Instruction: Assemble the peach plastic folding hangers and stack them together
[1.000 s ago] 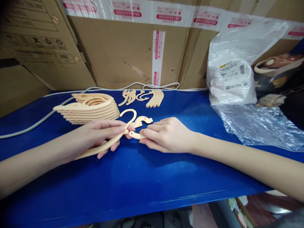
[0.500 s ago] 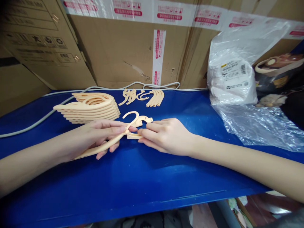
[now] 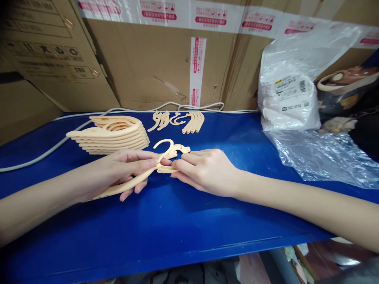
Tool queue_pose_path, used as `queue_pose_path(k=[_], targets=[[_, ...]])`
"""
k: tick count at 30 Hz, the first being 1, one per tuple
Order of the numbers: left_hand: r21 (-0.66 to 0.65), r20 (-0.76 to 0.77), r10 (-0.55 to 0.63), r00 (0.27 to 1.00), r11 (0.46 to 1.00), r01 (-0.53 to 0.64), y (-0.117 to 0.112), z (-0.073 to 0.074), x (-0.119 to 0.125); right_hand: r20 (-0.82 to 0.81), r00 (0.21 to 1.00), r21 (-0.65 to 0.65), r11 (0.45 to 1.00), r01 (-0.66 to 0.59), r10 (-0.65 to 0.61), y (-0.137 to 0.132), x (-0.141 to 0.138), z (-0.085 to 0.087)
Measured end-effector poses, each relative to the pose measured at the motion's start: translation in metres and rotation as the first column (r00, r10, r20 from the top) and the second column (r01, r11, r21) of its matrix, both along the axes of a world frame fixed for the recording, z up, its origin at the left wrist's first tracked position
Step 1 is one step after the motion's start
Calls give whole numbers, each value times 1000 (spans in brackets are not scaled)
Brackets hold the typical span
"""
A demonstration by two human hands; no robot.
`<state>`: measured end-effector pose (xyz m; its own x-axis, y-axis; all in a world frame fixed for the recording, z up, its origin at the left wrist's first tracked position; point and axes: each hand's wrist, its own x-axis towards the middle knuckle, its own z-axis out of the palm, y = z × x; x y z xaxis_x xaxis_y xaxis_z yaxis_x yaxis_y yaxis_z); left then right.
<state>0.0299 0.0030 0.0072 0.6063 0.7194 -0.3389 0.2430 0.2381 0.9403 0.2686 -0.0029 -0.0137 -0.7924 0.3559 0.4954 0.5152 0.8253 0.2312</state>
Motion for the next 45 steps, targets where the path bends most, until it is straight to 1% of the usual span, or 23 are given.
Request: queue_pose_path(k=[11,16,21,28,35,45], targets=[[-20,14,0,1000,1000,0,-2,0,2,19,1000,35,999,18,-19,-4,0,1],[-59,69,28,997,998,-24,-3,1,2,19,1000,-33,999,18,-17,-7,-1,0],[-61,50,80,996,995,-77,-4,3,7,25,1000,-98,995,8,-6,-7,-1,-2],[-42,28,72,997,997,-70,-5,-1,7,54,999,-63,998,4,0,-12,-2,-1],[-21,-16,76,997,997,-76,-6,0,5,56,998,-49,999,5,-2,-13,-4,-1],[-70,1,58,998,996,-57,-4,2,0,61,998,-34,999,-1,3,-11,-4,1]])
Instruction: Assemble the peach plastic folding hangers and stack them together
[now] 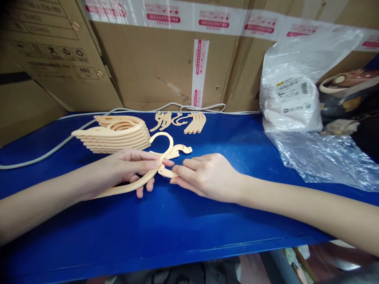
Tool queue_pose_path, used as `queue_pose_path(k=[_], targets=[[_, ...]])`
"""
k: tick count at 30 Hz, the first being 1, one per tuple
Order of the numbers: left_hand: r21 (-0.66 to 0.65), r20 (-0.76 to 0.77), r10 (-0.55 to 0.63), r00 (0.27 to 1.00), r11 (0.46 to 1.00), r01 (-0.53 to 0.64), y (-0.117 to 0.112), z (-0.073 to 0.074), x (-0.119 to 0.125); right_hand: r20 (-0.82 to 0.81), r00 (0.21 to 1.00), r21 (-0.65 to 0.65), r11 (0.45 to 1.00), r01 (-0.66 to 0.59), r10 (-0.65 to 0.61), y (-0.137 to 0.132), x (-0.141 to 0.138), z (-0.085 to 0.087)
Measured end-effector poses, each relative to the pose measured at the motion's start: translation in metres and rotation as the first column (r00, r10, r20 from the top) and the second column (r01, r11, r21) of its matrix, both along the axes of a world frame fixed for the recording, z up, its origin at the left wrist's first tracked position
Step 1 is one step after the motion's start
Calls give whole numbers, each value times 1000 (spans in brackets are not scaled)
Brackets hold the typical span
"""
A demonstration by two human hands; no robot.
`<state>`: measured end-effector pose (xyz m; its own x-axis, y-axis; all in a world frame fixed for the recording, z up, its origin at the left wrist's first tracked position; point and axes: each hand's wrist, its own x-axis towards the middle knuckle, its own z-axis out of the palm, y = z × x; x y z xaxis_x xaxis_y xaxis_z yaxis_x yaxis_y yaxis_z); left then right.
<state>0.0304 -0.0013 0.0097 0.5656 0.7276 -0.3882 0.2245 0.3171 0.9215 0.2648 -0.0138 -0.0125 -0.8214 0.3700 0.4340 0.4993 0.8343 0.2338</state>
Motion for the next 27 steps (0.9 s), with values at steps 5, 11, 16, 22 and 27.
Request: queue_pose_path(k=[5,11,16,22,27], targets=[[-10,-11,-17,1000,1000,17,1,0,-3,-9,1000,-26,1000,3,-4,1,0,-1],[-11,16,-44,999,999,44,2,0,-6,-58,998,-22,1000,11,-13,1,-1,-3],[-9,19,-76,997,997,76,2,2,-7,-59,997,-69,997,36,-40,2,-2,-3],[-7,38,-96,995,995,96,3,1,-8,-58,997,-130,990,46,-54,2,-3,-2],[-24,25,-123,992,992,123,5,1,-12,-49,998,-160,986,40,-49,1,-4,0]])
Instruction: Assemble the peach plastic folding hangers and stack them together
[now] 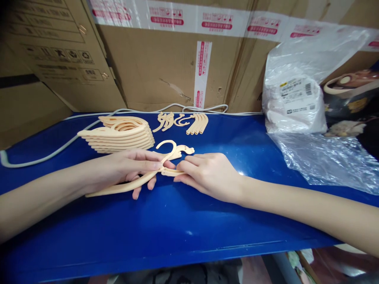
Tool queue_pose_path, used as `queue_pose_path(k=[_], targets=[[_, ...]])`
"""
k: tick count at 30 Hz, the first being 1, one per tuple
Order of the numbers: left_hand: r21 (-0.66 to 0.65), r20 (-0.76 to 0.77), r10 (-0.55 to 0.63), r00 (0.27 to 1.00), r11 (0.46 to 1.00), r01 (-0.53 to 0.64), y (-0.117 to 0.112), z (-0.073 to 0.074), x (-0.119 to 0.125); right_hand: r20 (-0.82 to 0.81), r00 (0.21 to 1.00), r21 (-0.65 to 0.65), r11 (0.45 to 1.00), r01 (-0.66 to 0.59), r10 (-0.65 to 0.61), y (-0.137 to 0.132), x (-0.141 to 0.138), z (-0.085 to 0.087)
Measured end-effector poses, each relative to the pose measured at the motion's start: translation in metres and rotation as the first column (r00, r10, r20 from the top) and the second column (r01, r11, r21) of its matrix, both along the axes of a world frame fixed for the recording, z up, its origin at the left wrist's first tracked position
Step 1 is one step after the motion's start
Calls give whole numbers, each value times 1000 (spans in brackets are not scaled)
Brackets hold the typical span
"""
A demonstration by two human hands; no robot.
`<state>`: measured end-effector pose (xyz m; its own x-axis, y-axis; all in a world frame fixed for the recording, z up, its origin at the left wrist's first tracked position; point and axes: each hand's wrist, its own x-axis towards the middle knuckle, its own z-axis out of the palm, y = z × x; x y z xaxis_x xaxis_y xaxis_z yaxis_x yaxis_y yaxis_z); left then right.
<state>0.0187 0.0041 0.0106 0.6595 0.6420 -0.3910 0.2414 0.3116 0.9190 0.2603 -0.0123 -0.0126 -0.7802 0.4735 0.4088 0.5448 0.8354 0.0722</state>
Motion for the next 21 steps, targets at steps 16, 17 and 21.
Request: queue_pose_path(k=[16,17,21], targets=[[23,-5,-12,1000,1000,12,1,-2,2,24,1000,42,999,-11,10,-1,-2,-2],[26,-7,-10,1000,1000,10,0,-1,3,27,1000,40,999,-10,9,-1,-2,-2],[54,-16,-9,1000,999,10,-1,-1,5,45,999,22,1000,-14,13,0,-1,-2]])
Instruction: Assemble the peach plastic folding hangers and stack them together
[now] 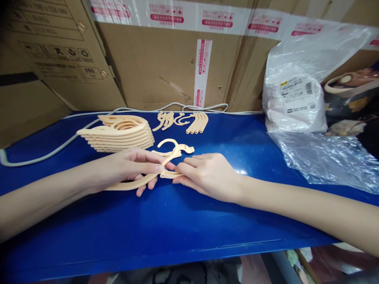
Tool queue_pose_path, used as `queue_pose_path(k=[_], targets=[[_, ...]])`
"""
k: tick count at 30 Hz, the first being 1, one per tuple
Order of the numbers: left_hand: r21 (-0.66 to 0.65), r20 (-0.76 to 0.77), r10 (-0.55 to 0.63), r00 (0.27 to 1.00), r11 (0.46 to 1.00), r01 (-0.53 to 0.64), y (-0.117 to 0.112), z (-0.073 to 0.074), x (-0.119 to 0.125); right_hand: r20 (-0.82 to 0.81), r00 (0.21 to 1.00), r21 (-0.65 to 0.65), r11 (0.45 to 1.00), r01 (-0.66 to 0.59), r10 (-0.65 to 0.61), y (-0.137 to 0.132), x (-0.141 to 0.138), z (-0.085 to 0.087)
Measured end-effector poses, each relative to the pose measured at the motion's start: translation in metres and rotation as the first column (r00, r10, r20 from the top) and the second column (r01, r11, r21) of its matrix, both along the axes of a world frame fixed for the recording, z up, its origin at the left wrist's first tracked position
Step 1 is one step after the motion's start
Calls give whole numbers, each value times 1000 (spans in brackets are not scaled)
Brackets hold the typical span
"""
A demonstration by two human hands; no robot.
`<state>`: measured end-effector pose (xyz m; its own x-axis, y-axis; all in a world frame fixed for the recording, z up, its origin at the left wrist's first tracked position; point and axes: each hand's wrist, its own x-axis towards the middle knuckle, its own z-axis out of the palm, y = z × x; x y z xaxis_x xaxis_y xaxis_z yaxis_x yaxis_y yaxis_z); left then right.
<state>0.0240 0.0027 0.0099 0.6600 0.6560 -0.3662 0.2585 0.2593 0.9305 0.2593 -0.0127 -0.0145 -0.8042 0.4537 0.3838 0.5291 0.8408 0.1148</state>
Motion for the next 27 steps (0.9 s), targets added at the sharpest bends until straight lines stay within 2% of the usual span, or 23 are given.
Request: queue_pose_path(k=[11,21,27], targets=[[42,-4,12,1000,999,-11,-1,0,2,-4,1000,25,999,-20,20,-1,0,-1],[-42,36,140,989,989,-138,-3,-1,8,-6,999,76,996,-38,38,0,2,0],[-63,57,98,994,994,-94,1,-4,7,-27,995,112,989,-96,99,2,2,2]])
